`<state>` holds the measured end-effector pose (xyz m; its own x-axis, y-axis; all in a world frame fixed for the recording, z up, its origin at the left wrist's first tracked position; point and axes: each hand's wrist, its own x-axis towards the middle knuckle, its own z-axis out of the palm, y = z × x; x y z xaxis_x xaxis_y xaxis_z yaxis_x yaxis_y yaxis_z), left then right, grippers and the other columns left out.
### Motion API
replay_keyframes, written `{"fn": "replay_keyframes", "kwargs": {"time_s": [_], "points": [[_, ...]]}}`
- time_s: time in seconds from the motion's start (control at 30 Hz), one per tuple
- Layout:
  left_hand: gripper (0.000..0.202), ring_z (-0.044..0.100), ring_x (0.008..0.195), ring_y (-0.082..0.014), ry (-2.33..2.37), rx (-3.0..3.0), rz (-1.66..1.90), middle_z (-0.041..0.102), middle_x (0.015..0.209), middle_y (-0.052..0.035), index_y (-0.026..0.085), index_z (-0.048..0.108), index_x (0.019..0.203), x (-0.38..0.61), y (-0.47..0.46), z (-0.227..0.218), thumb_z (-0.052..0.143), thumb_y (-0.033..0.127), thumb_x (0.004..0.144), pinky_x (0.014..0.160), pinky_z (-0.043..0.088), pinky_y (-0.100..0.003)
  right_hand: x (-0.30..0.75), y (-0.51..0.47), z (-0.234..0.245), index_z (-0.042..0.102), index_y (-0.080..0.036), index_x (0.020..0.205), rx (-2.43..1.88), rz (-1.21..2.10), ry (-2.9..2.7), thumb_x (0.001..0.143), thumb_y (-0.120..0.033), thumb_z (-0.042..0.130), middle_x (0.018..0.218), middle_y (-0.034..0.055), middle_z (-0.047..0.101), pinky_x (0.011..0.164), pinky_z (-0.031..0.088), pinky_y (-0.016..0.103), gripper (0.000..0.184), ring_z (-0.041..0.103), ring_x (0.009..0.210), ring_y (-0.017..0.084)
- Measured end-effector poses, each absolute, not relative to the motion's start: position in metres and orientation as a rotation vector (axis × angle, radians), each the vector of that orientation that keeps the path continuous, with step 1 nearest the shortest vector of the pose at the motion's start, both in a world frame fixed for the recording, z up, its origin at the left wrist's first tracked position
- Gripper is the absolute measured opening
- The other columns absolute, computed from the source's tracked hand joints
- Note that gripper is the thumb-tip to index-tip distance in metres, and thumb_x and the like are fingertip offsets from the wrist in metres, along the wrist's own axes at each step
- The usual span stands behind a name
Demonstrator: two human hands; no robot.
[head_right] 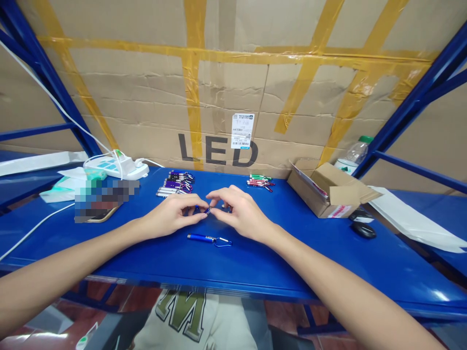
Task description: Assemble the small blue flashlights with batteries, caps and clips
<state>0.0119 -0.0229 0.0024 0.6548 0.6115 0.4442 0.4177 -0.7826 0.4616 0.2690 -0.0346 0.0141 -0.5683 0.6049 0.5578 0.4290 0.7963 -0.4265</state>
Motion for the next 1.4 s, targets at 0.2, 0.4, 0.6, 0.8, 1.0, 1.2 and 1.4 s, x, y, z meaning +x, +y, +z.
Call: {"fn": "replay_keyframes", "kwargs": {"time_s": [0.2,0.4,0.6,0.8,1.0,1.2,1.4], "points": [[0.020,0.062,0.071,-0.0139,0.806,2.556,0.863,0.074,0.094,-0.0025,0.020,0.076,0.111,0.012,-0.023,0.002,0.065,0.036,0.106,0.070,0.048,-0.028,0.269,-0.034,0.013,0.071,-0.026,0.125,-0.749,0.293,-2.265,0.104,-0.029,0.070,0.110,0.0053,0.080,0.083,0.055,0.037,0.022,0.068,0.094,0.023],[0.019,0.063,0.071,-0.0137,0.798,2.548,0.891,0.075,0.095,-0.0027,0.020,0.076,0.112,0.012,-0.023,0.002,0.066,0.035,0.106,0.071,0.049,-0.027,0.269,-0.034,0.013,0.071,-0.026,0.126,-0.740,0.279,-2.274,0.104,-0.029,0.069,0.109,0.0059,0.080,0.083,0.055,0.037,0.022,0.068,0.095,0.023],[0.020,0.062,0.070,-0.0134,0.876,2.545,0.945,0.075,0.098,-0.0033,0.020,0.076,0.116,0.012,-0.021,0.001,0.067,0.034,0.105,0.069,0.049,-0.027,0.275,-0.027,0.013,0.070,-0.025,0.126,-0.768,0.225,-2.271,0.107,-0.028,0.065,0.108,0.0054,0.080,0.084,0.055,0.038,0.020,0.067,0.090,0.022],[0.019,0.063,0.071,-0.0137,0.967,2.538,0.962,0.074,0.098,-0.0030,0.019,0.076,0.114,0.012,-0.020,0.001,0.066,0.031,0.103,0.069,0.049,-0.028,0.288,-0.012,0.010,0.070,-0.022,0.119,-0.837,-0.003,-2.398,0.106,-0.021,0.061,0.106,0.0081,0.078,0.089,0.052,0.041,0.016,0.067,0.098,0.026],[0.020,0.061,0.071,-0.0138,0.988,2.535,0.967,0.074,0.098,-0.0029,0.020,0.075,0.115,0.011,-0.018,0.001,0.065,0.033,0.104,0.071,0.050,-0.029,0.294,-0.011,0.013,0.072,-0.021,0.109,-0.978,0.082,-2.700,0.099,-0.009,0.065,0.100,0.0062,0.075,0.083,0.049,0.035,0.017,0.065,0.094,0.024],[0.020,0.060,0.071,-0.0132,0.995,2.519,0.959,0.073,0.100,-0.0023,0.020,0.075,0.116,0.011,-0.018,0.001,0.065,0.033,0.104,0.071,0.049,-0.029,0.286,-0.020,0.019,0.071,-0.020,0.102,-0.974,0.137,-2.768,0.097,-0.008,0.066,0.098,0.0056,0.074,0.081,0.046,0.034,0.014,0.063,0.094,0.024],[0.019,0.061,0.072,-0.0139,0.997,2.535,0.961,0.072,0.097,-0.0018,0.020,0.074,0.115,0.011,-0.016,-0.002,0.065,0.032,0.104,0.071,0.049,-0.029,0.281,-0.024,0.016,0.070,-0.020,0.101,-0.880,0.197,-2.754,0.101,-0.012,0.066,0.096,0.0058,0.073,0.081,0.046,0.034,0.010,0.062,0.092,0.024]]}}
